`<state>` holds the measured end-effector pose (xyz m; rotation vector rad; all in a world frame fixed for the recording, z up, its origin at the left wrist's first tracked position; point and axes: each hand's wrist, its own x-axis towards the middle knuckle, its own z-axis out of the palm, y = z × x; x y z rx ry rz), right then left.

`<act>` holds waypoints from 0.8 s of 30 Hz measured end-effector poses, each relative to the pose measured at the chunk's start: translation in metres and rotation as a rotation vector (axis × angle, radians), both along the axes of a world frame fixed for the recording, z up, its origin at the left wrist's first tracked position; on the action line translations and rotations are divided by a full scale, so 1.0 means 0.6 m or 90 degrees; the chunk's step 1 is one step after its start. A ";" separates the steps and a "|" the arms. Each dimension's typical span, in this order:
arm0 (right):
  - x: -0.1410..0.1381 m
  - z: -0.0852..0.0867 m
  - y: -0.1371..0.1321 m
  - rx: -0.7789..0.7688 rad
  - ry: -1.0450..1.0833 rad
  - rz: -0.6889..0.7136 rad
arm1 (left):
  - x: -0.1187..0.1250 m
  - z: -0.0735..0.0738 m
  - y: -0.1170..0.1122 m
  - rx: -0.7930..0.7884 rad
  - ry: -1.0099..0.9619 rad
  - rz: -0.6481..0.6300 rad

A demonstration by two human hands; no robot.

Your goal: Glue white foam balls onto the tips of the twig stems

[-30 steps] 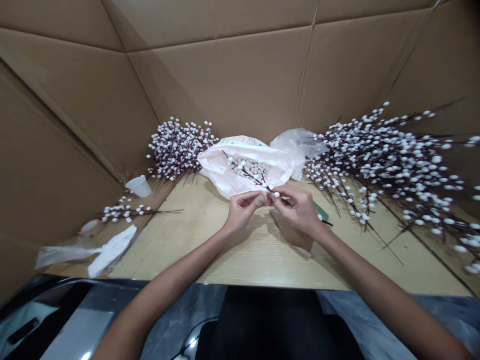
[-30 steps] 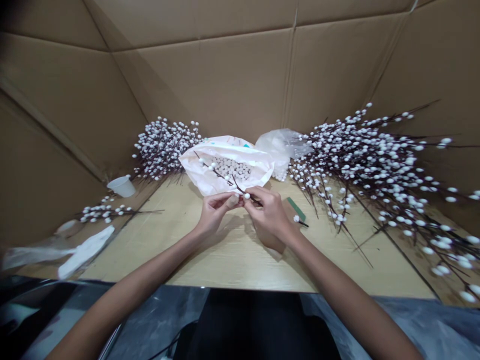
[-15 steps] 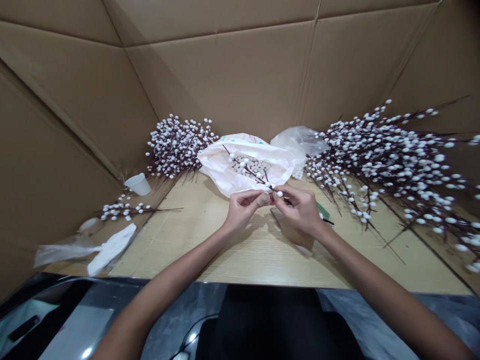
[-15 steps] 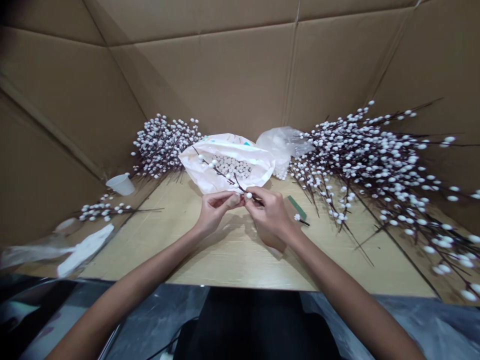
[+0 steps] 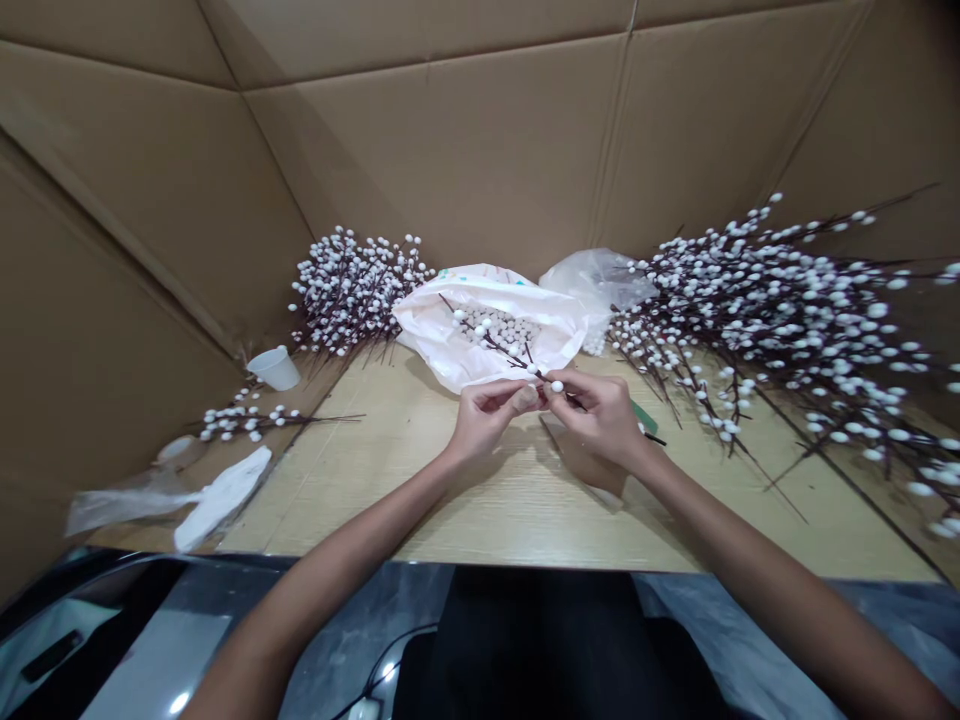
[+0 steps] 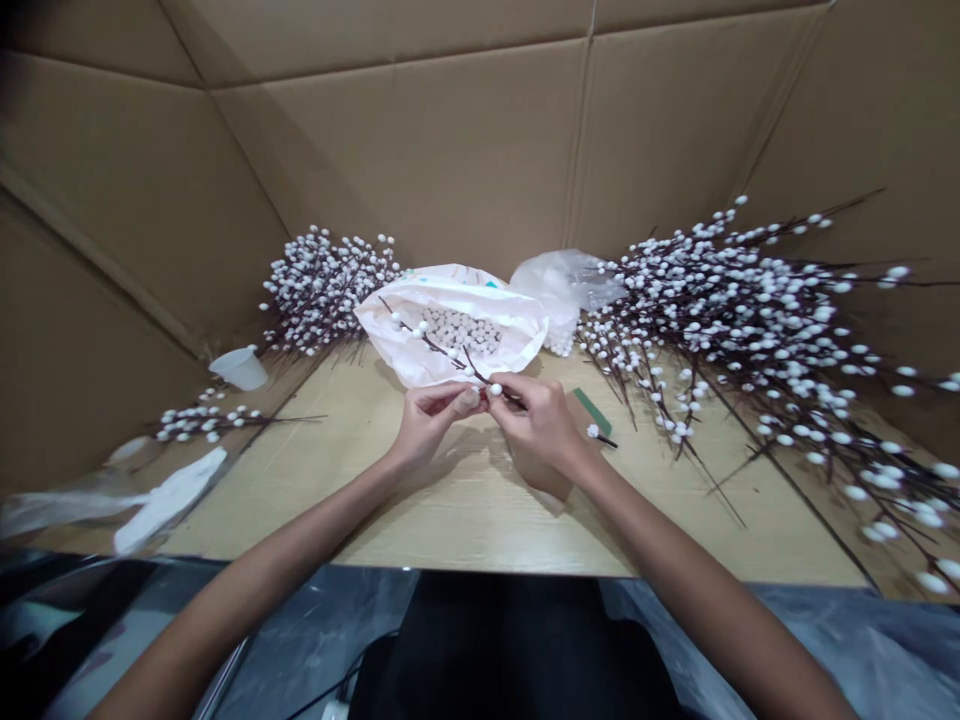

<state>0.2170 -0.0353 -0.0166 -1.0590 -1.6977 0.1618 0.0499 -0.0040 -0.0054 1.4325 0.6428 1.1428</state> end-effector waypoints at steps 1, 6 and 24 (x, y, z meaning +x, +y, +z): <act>0.001 0.000 0.000 0.001 -0.003 0.002 | 0.000 0.000 0.000 -0.001 0.000 0.000; 0.001 0.004 -0.001 0.011 -0.018 0.014 | 0.001 -0.005 0.004 -0.014 -0.015 -0.006; 0.001 0.008 -0.004 0.021 -0.053 0.028 | 0.003 -0.008 0.005 -0.039 -0.043 0.006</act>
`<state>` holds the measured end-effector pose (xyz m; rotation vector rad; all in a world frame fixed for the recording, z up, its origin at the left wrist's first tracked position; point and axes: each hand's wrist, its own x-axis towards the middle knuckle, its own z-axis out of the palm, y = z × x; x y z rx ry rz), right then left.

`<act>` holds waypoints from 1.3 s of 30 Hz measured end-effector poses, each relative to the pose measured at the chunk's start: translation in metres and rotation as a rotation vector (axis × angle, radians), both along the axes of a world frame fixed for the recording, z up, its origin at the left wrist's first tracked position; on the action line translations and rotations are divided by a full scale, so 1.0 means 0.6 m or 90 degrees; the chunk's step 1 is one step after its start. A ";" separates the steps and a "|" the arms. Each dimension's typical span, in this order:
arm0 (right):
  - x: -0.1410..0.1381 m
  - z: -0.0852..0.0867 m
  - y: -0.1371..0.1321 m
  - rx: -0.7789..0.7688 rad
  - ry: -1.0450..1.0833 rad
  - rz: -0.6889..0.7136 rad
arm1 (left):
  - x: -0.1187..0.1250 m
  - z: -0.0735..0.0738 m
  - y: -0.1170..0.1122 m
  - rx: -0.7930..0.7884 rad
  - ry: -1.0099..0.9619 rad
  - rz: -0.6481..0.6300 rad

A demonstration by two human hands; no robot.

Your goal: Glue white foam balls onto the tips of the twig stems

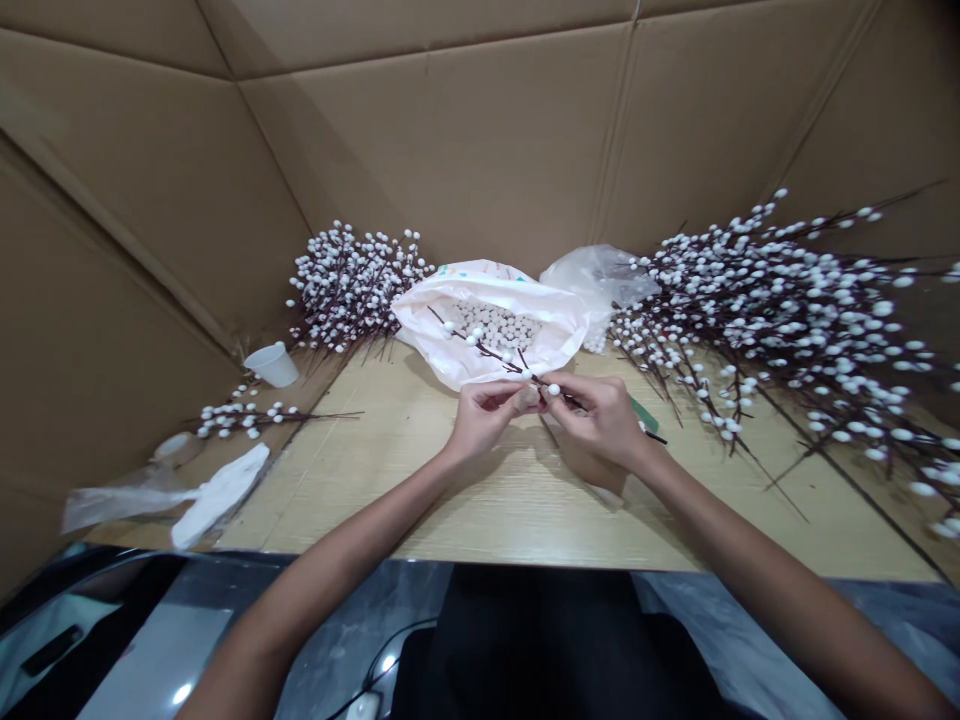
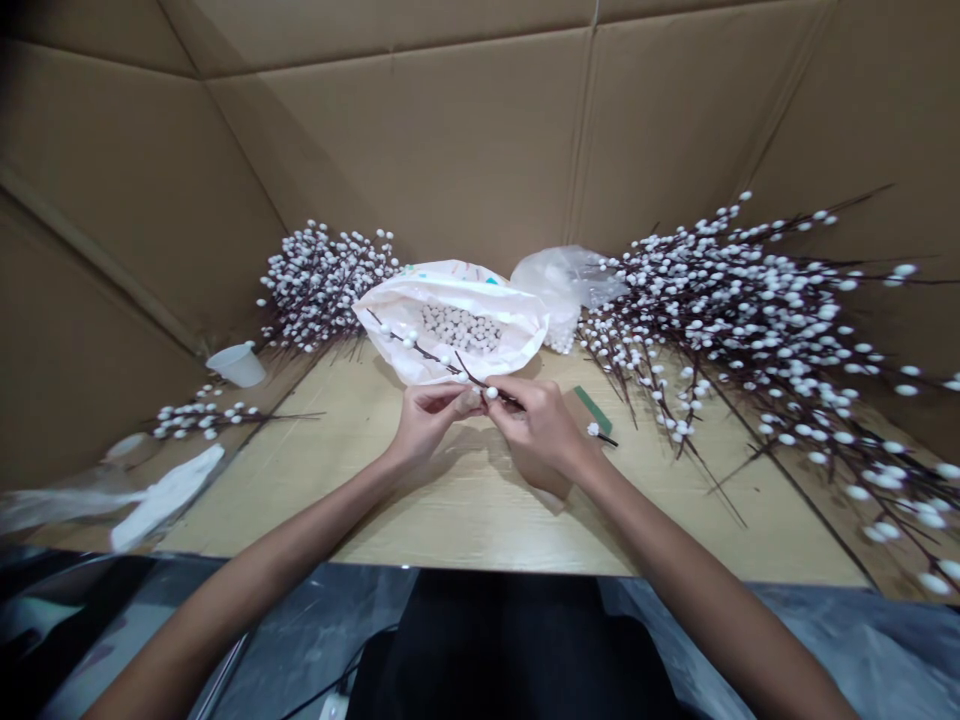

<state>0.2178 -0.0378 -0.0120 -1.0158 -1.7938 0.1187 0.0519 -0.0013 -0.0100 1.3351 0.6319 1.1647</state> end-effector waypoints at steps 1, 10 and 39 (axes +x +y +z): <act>0.000 0.001 0.000 0.002 -0.001 0.001 | 0.000 0.000 0.000 0.001 -0.003 -0.002; -0.004 0.000 0.003 -0.129 0.118 0.025 | 0.001 -0.001 0.001 0.014 0.008 -0.005; -0.019 0.026 0.013 -0.433 0.706 0.233 | 0.011 -0.008 -0.017 0.013 0.118 -0.139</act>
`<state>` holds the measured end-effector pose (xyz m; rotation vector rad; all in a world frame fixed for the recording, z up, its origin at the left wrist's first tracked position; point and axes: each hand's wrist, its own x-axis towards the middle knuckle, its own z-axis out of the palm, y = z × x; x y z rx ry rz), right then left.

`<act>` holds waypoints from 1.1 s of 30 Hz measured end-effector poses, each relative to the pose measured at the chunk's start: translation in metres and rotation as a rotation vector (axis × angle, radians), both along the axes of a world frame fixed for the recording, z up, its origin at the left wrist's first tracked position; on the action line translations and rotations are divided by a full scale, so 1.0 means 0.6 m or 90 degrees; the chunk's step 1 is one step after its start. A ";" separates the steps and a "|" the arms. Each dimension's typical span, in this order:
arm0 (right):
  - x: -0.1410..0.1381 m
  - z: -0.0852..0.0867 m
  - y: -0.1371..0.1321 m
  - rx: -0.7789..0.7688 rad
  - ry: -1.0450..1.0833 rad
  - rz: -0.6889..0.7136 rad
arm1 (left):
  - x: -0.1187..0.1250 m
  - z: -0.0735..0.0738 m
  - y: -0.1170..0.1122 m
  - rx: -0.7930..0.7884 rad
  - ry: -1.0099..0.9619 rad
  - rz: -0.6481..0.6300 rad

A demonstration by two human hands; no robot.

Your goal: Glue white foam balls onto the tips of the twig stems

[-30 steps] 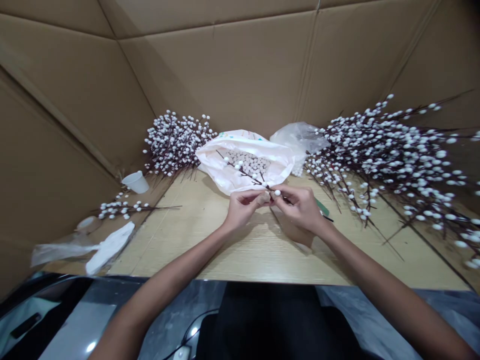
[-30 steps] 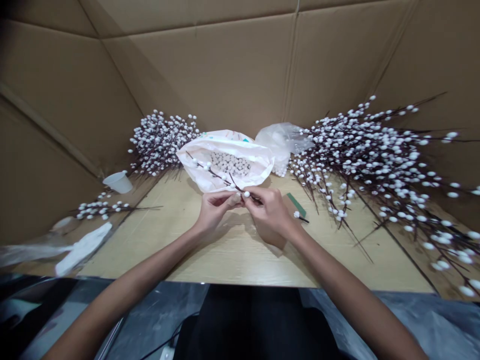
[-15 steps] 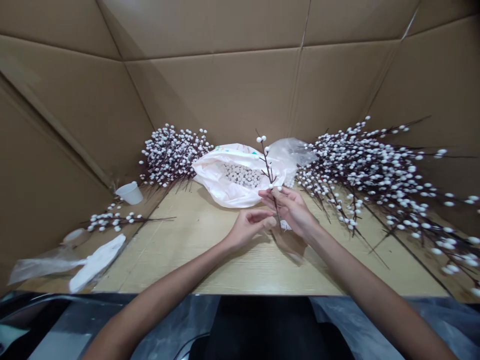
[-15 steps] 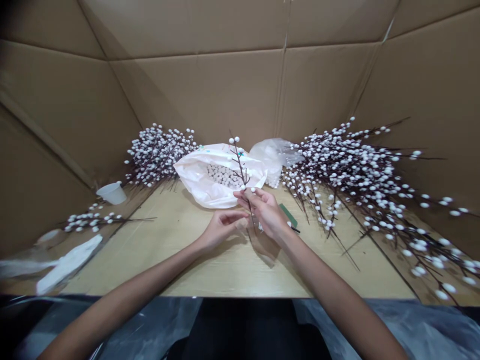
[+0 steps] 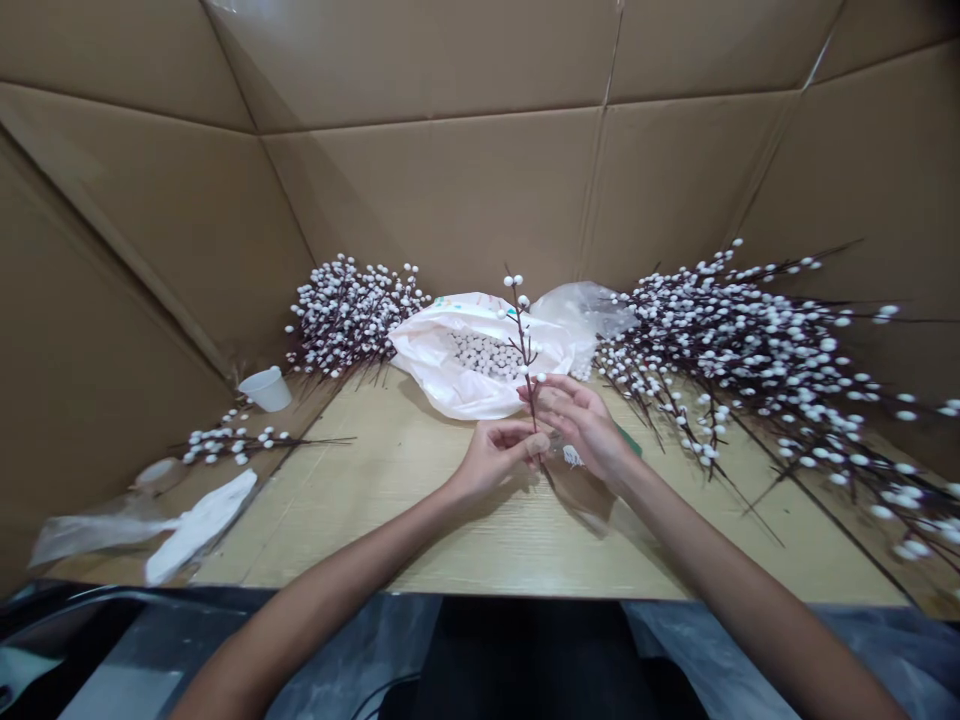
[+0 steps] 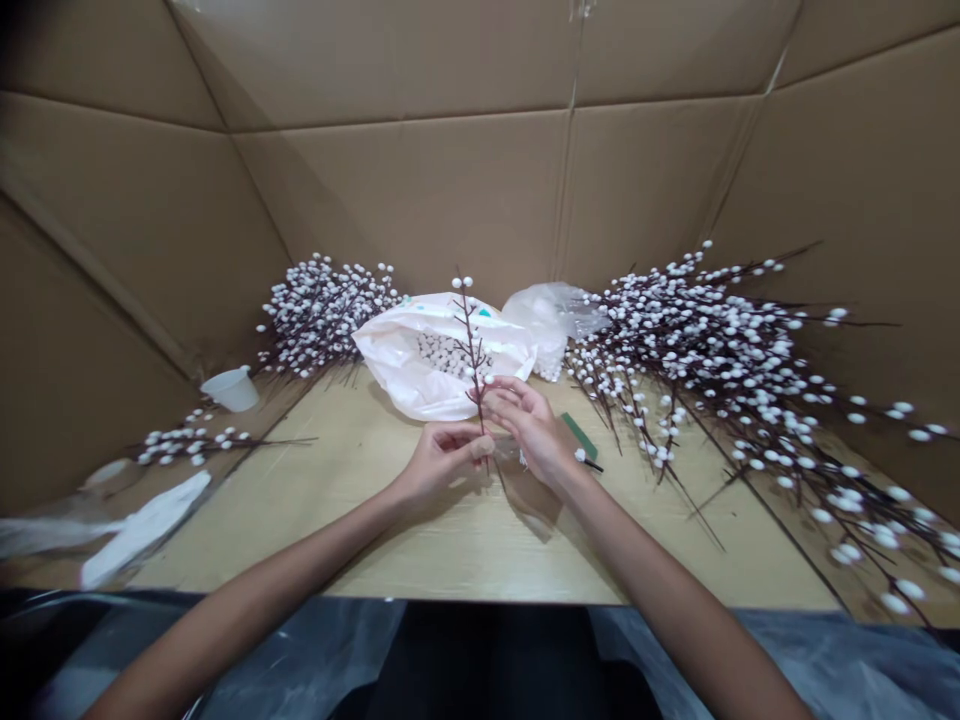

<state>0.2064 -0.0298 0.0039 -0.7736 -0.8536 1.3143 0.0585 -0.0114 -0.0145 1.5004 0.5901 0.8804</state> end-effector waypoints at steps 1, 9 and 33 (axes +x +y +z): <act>0.002 -0.001 0.001 0.015 -0.013 -0.006 | -0.001 0.000 0.002 0.005 -0.001 0.008; 0.008 -0.020 0.010 0.043 -0.051 -0.070 | -0.005 -0.002 0.006 -0.013 -0.001 0.032; 0.000 -0.020 0.015 0.026 -0.022 -0.090 | -0.007 0.003 0.004 0.014 0.015 0.034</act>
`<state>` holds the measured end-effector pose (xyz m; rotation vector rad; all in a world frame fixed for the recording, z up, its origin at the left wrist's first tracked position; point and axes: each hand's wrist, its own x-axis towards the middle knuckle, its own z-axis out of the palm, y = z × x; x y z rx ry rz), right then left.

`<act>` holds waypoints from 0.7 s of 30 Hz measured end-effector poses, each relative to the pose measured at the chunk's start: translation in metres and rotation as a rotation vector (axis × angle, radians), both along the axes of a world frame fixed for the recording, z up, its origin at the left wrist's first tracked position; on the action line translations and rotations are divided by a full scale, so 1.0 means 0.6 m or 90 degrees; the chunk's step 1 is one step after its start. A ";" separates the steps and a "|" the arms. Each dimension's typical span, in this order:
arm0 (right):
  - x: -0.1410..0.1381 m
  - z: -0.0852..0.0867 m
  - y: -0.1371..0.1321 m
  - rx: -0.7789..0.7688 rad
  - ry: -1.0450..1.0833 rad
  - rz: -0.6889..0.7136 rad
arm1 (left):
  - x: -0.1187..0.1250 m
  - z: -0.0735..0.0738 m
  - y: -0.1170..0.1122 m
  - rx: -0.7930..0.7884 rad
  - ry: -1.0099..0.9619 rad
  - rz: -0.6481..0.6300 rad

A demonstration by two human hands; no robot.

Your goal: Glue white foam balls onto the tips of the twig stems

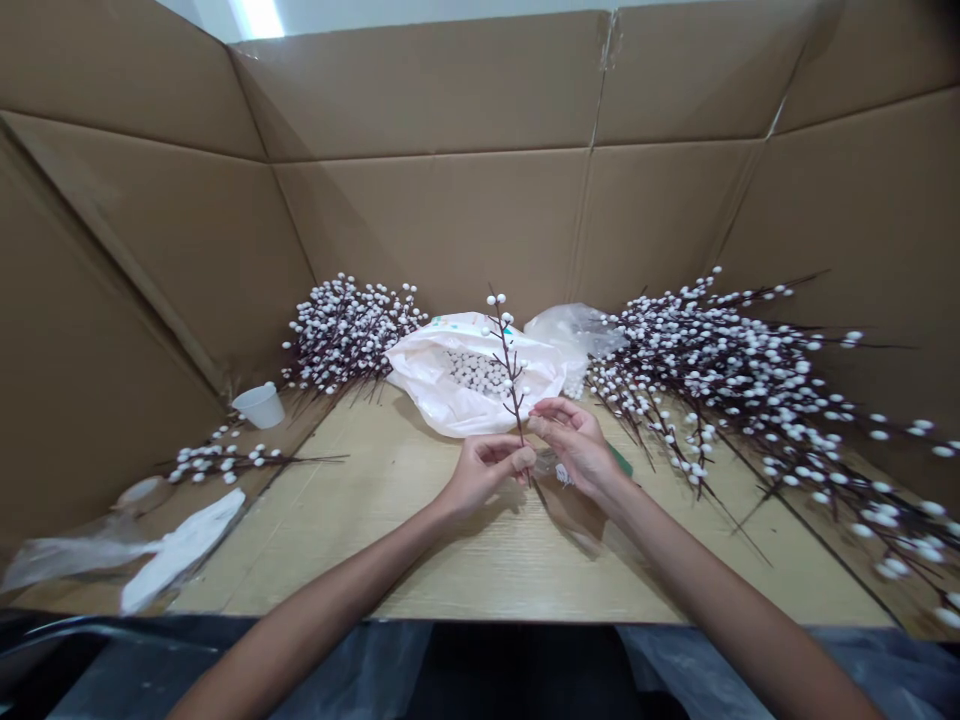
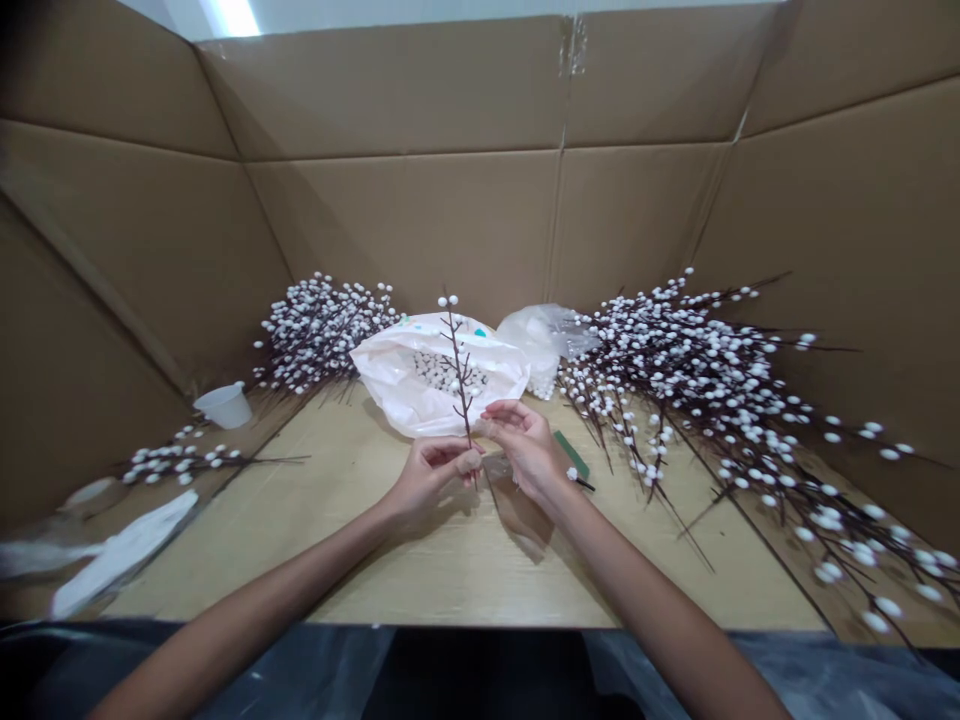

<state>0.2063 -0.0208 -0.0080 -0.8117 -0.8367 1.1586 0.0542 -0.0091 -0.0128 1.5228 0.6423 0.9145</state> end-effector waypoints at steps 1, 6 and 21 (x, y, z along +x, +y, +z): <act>-0.001 0.001 0.000 -0.002 0.006 -0.001 | 0.000 0.000 0.000 -0.001 -0.003 0.001; -0.001 0.007 -0.003 -0.015 0.033 0.010 | 0.000 0.001 -0.001 -0.008 -0.012 -0.009; -0.002 0.010 -0.006 -0.021 0.032 0.020 | -0.001 0.003 -0.002 -0.008 -0.004 -0.020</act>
